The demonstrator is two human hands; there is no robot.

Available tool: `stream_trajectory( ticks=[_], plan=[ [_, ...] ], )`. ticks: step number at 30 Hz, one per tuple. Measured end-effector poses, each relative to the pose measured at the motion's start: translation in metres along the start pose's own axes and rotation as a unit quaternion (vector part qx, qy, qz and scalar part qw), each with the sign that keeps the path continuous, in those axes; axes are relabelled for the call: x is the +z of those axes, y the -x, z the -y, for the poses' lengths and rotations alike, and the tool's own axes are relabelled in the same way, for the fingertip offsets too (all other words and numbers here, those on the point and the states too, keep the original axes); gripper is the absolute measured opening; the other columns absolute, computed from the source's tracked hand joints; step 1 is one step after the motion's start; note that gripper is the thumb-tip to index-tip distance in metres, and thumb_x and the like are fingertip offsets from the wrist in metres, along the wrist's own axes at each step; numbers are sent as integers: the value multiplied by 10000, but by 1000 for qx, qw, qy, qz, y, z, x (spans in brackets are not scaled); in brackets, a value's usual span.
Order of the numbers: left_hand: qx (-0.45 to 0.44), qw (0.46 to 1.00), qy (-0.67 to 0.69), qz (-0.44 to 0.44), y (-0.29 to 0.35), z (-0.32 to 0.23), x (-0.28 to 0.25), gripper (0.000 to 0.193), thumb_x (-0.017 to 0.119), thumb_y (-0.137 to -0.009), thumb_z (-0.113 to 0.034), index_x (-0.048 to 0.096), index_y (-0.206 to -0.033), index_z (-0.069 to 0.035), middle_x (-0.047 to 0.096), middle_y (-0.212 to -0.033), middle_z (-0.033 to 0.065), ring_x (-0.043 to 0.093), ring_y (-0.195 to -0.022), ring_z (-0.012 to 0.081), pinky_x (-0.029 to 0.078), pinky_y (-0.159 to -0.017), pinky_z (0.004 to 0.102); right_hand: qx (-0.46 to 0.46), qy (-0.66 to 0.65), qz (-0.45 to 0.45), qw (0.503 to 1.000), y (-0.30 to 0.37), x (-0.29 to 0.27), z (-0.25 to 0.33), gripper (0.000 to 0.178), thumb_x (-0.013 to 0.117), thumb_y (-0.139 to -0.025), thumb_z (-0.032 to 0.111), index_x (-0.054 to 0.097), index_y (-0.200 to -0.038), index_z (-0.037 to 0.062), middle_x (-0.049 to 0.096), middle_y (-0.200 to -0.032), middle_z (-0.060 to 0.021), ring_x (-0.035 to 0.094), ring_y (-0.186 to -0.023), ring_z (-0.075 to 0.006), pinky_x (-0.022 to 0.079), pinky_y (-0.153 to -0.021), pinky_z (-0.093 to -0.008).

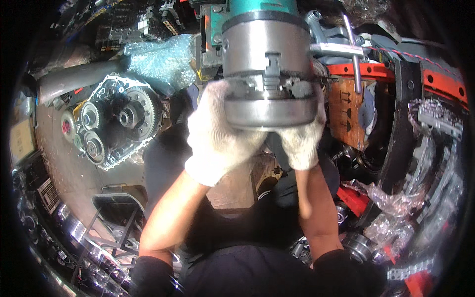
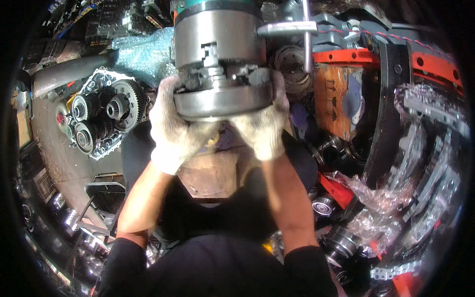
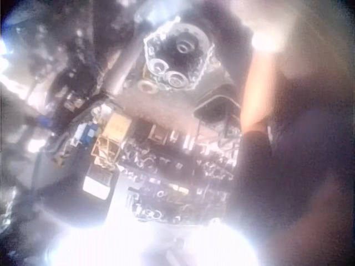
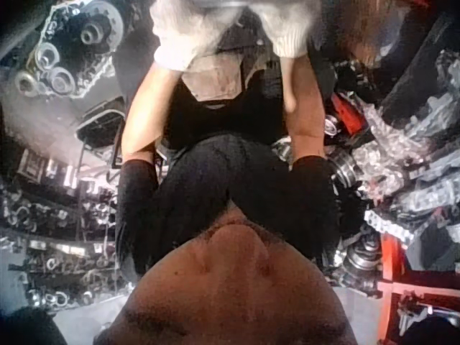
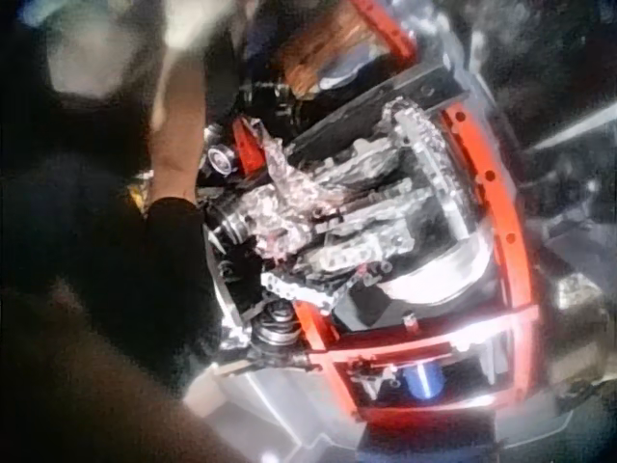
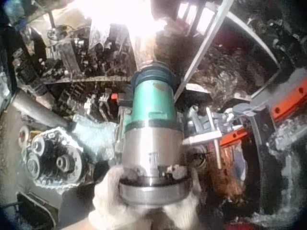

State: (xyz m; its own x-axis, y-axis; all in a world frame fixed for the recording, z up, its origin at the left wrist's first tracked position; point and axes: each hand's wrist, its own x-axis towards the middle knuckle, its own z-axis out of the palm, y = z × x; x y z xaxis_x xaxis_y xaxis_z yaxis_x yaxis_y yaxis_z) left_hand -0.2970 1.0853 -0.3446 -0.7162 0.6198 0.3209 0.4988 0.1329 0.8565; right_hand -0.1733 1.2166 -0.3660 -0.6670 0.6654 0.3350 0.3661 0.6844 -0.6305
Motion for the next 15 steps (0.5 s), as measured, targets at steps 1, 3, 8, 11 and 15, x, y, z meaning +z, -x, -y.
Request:
stream_trajectory(
  ticks=[1,3,8,11,15],
  plan=[
    [-5,1000,16,9,0,0,-1,743,991,-730,-242,582,-1306,-13,755,-1080,187,770,-955,277,633,-854,392,52,-73,0,996,1,-3,-3,795,992,-691,331,563,-1296,43,757,-1123,-159,753,-1013,-297,614,-895,-425],
    [-106,992,21,63,3,-2,-7,772,972,-744,-226,552,-1362,-36,751,-1160,195,766,-1041,288,626,-918,402,72,-163,26,984,2,0,-8,739,982,-734,287,564,-1311,88,752,-1149,-110,739,-1004,-273,603,-935,-410],
    [-156,982,63,89,7,-6,-13,741,926,-769,-167,557,-1401,-53,733,-1216,168,733,-1087,257,603,-970,402,142,-265,4,954,-3,7,-10,571,900,-707,19,643,-1216,51,724,-1186,-99,708,-1056,-221,599,-926,-386],
    [-213,960,125,133,9,-6,-20,647,908,-802,-133,612,-1371,-42,735,-1208,117,698,-1116,203,570,-979,346,183,-404,15,896,-3,0,-7,644,904,-658,-8,639,-1244,18,735,-1173,-100,708,-1024,-214,596,-919,-374],
    [-183,964,105,165,18,-5,-31,615,913,-769,-227,646,-1297,-60,760,-1111,149,732,-1026,230,583,-945,377,199,-274,127,932,17,-18,-1,668,845,-727,15,624,-1356,-23,756,-1181,-109,708,-1053,-200,573,-964,-349]
  ],
)
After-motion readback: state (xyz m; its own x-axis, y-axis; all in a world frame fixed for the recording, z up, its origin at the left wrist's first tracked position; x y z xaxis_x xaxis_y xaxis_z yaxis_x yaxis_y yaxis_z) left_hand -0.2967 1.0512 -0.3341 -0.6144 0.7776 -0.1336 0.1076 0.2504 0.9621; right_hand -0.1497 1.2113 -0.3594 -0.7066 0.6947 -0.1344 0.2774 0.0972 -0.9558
